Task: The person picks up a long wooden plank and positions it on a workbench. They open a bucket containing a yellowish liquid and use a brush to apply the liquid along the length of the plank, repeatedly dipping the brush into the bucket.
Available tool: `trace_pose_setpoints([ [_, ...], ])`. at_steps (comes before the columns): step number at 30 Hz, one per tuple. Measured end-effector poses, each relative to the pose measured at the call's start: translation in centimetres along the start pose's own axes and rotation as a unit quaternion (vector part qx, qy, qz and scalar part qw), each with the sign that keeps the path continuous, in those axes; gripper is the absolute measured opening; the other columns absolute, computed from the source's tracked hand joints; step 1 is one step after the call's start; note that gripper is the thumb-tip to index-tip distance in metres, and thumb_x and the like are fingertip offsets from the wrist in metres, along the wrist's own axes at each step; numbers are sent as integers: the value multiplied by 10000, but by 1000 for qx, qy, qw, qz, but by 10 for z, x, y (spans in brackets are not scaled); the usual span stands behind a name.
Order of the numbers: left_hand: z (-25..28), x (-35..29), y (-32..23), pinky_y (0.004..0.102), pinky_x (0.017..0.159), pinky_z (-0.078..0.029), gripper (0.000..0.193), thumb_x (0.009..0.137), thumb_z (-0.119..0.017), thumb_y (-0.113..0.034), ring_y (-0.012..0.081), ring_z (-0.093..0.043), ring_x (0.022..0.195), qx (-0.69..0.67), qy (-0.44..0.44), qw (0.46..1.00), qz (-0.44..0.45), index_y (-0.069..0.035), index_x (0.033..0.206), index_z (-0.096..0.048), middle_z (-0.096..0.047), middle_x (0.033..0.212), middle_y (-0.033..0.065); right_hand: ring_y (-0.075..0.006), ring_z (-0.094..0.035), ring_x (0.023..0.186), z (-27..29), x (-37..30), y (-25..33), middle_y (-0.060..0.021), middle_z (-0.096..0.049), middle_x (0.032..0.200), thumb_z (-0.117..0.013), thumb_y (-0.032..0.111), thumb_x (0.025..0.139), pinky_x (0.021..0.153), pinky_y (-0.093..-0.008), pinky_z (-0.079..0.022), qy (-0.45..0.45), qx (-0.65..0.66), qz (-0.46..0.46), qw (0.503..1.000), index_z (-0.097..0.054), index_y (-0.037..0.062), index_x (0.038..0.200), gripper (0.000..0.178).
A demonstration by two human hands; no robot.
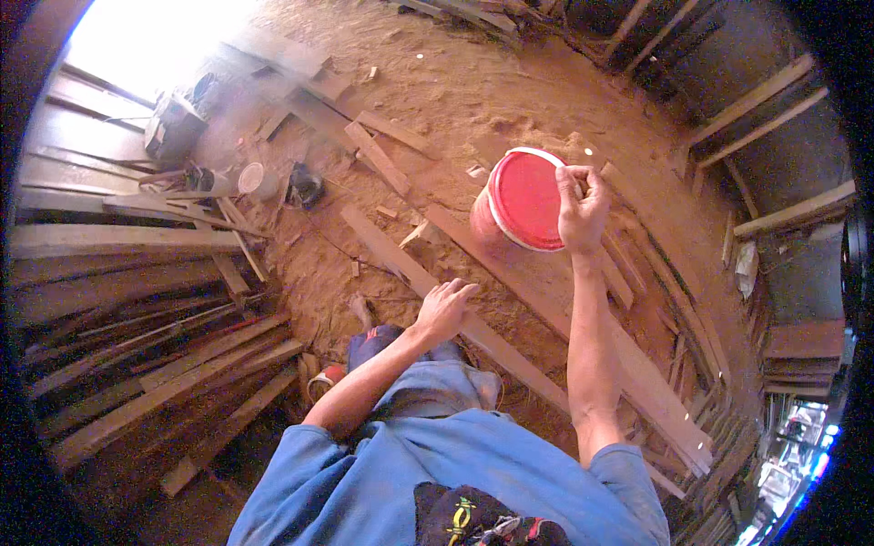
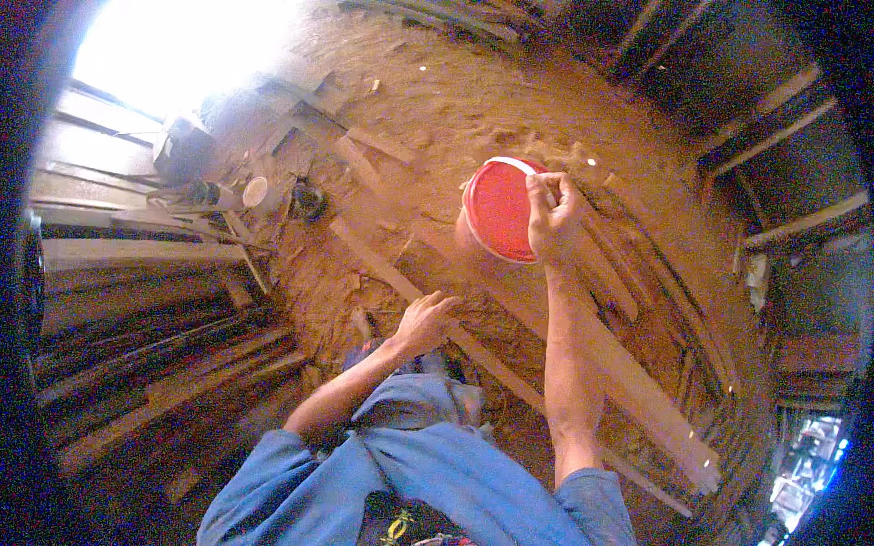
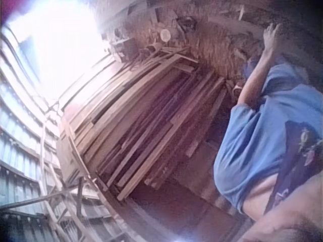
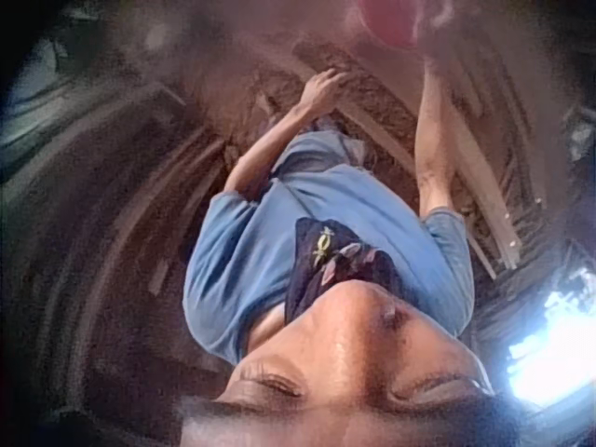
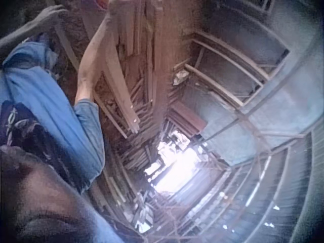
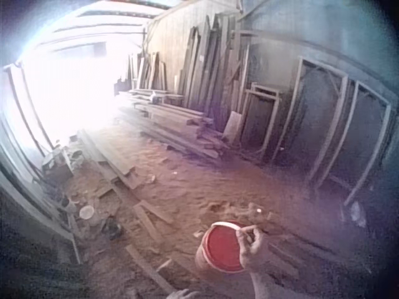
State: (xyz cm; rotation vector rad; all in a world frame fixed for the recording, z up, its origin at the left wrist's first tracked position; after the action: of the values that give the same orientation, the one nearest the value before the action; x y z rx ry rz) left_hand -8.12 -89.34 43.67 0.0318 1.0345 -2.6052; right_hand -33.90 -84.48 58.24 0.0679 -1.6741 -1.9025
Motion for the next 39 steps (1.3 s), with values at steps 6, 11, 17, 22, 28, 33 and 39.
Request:
trace_pose_setpoints([
  [6, 16, -34, 22, 444, 946, -505, 445, 847, -702, -222, 355, -614, 1099, -47, 22, 999, -8, -106, 1269, -618, -633, 1162, 152, -15, -355, 604, 1, 9, 4, 94, -460, 671, -676, 199, 963, 541, -212, -298, 7, -30, 0, 1000, -618, 69, 868, 172],
  [11, 15, -109, 129, 411, 944, -515, 400, 864, -710, -226, 329, -635, 1105, -59, -50, 981, 176, -100, 1239, -654, -655, 1194, 161, -49, -477, 664, 0, 16, -18, 33, -575, 738, -676, 240, 961, 601, -243, -419, 45, -46, -27, 998, -625, 65, 889, 196],
  [17, -61, -303, 265, 391, 851, -548, 401, 824, -736, -272, 297, -715, 936, -143, -182, 827, 513, -27, 1139, -694, -735, 1024, 178, -29, -453, 648, -3, 25, -47, 43, -564, 803, -668, 256, 971, 557, -222, -371, 42, 36, -27, 998, -605, 71, 936, 199],
  [22, -133, -408, 246, 383, 890, -546, 437, 790, -752, -357, 303, -714, 964, -96, -120, 760, 632, -5, 1049, -737, -740, 997, 189, 3, -356, 511, 4, 25, -48, 76, -469, 699, -689, 288, 956, 416, -183, -291, 27, 57, -142, 988, -579, 103, 982, 217],
  [28, -228, -397, 243, 409, 933, -489, 365, 905, -577, -305, 355, -649, 1105, -294, -208, 813, 458, -37, 1129, -684, -691, 1126, 219, 8, -342, 501, 31, 44, -71, 86, -410, 667, -685, 296, 955, 411, -169, -292, 90, 130, -229, 960, -577, 98, 1059, 248],
  [33, -242, -381, 242, 414, 913, -521, 386, 888, -628, -314, 340, -677, 1048, -229, -240, 803, 496, -29, 1142, -689, -705, 1098, 216, -157, -607, 720, 55, 77, -141, -10, -624, 871, -565, 388, 1003, 655, -355, -555, 50, -137, -113, 983, -614, 61, 1128, 354],
  [39, -190, -377, 217, 387, 900, -543, 453, 837, -736, -355, 301, -702, 1011, -179, -226, 786, 546, -31, 1152, -703, -724, 1092, 174, -270, -617, 1114, 53, 59, -196, -145, -644, 1240, -464, 394, 1050, 1004, -435, -495, 151, 192, -314, 918, -567, -23, 1251, 474],
])
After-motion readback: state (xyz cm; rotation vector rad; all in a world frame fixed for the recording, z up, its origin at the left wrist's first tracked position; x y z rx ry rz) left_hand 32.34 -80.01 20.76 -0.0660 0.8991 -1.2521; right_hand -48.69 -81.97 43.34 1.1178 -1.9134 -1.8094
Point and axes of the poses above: each hand's wrist, its own x-axis towards the middle knuckle, its own z-axis out of the back of the hand, y = z × x, the point moved 2 cm from there along x, towards the middle knuckle
